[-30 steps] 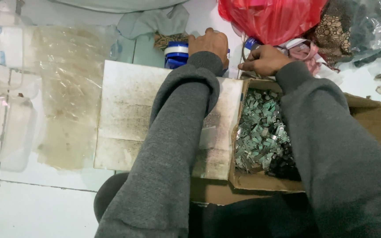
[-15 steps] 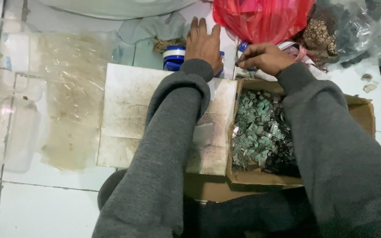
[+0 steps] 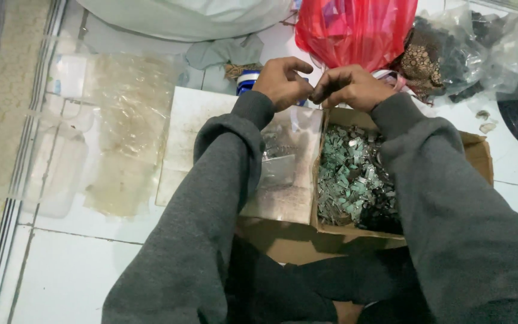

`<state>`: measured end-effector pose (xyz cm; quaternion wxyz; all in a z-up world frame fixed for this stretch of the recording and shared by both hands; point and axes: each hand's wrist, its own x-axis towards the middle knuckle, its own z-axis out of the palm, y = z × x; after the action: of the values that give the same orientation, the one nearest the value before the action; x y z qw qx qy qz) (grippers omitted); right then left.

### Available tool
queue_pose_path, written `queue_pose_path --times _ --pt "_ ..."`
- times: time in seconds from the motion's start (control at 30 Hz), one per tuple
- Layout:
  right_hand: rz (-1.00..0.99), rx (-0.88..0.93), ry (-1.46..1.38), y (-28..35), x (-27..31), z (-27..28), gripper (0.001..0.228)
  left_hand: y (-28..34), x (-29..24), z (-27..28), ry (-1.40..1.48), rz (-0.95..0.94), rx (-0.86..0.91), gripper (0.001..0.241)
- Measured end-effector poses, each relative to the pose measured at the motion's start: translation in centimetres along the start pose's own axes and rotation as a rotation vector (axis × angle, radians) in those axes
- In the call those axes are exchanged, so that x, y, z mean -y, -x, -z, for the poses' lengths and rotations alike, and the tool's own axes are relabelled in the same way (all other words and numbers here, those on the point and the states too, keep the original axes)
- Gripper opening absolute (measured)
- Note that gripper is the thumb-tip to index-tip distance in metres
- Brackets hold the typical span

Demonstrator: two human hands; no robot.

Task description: Manually sorting and packaging small metal components into plastic bags

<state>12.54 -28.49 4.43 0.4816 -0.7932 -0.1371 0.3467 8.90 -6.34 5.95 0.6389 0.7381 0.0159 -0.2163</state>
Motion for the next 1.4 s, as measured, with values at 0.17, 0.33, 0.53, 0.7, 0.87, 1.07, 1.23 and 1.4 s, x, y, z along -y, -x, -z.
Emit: queue_pose_path --times 0.17,0.33,0.53,0.7,0.87,1.07,1.23,1.4 --pt "0.013 -0.008 0.01 2.3 2.3 -2.0 0.027 2.1 2.4 0.4 -0.034 -0.223 0.011 0.053" --pt "0.118 -0.008 0.014 4.8 3.1 -3.9 0.028 4.5 3.5 0.2 -0.033 -0.345 0.0 0.057" --pt "0.119 0.056 0.015 6.6 3.2 -5.1 0.026 8.0 3.8 -0.2 -0.02 -0.343 0.031 0.062" --pt "0.137 0.083 -0.052 9.6 4.5 -6.9 0.04 12.1 2.7 -1.1 0.032 -0.324 0.07 0.062" --pt "0.158 0.078 -0.062 10.9 4.2 -8.1 0.044 15.2 2.5 -1.9 0.103 -0.332 0.093 0.062" --pt "0.225 0.092 -0.115 12.5 4.5 -9.6 0.041 18.0 3.2 -2.8 0.196 -0.332 0.085 0.065" --pt "0.254 0.081 -0.253 14.0 4.3 -11.1 0.044 19.5 4.4 -4.0 0.368 -0.318 0.08 0.066" --pt "0.34 0.065 -0.414 13.9 1.5 -11.5 0.054 19.5 4.7 -5.3 0.693 -0.296 0.075 0.071"
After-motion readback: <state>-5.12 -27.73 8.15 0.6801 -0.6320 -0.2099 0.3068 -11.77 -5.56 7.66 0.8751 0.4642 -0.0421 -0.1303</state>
